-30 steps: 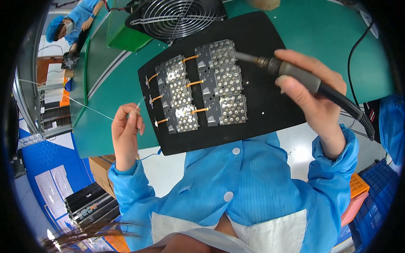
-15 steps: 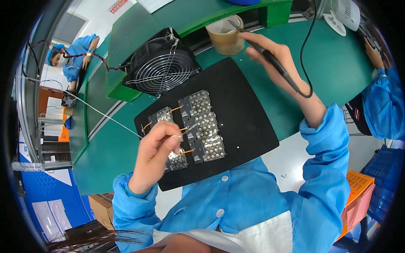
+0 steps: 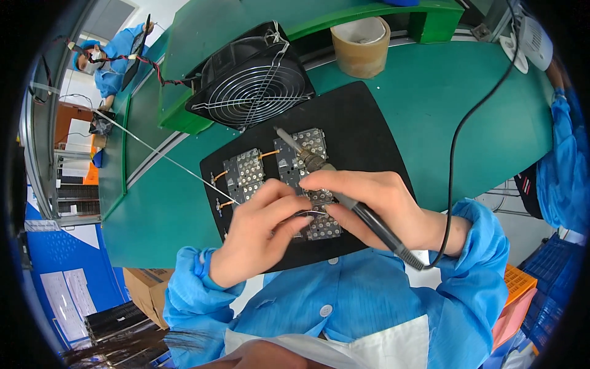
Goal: The person solders components and wires onto LED circuit boards at an assembly workstation. This is done using a soldering iron and solder wire.
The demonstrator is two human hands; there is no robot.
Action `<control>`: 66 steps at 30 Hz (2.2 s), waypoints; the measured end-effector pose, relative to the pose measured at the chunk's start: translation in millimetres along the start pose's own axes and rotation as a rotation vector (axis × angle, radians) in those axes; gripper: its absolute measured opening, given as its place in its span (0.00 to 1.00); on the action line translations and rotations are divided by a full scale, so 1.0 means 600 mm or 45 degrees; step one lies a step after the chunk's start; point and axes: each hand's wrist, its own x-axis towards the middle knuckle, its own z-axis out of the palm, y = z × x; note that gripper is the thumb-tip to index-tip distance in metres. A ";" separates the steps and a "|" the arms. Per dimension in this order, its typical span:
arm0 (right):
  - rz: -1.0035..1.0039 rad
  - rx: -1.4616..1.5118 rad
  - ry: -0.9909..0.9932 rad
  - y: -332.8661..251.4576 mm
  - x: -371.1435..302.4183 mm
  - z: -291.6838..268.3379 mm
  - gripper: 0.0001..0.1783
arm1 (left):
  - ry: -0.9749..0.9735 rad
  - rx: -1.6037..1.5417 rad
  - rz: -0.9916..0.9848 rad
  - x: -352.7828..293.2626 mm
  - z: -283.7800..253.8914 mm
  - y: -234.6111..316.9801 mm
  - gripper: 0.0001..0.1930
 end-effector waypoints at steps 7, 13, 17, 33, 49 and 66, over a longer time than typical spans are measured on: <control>0.012 0.118 -0.018 0.058 0.032 0.025 0.21 | 0.215 0.163 -0.255 -0.022 -0.055 -0.045 0.05; -0.314 -0.419 0.060 0.065 0.063 -0.001 0.25 | 0.561 0.366 -0.060 -0.011 -0.064 -0.084 0.06; -0.167 -0.293 0.118 0.062 0.065 0.000 0.21 | 0.601 0.366 -0.053 -0.004 -0.056 -0.091 0.06; -0.122 -0.298 0.089 0.070 0.064 0.001 0.21 | 0.605 0.393 -0.007 0.011 -0.045 -0.103 0.06; -0.137 -0.312 0.101 0.073 0.065 0.001 0.21 | 0.453 0.113 -0.212 0.041 -0.029 -0.132 0.08; -0.123 -0.298 0.059 0.072 0.067 -0.003 0.20 | 0.488 -0.044 -0.129 0.048 -0.005 -0.168 0.08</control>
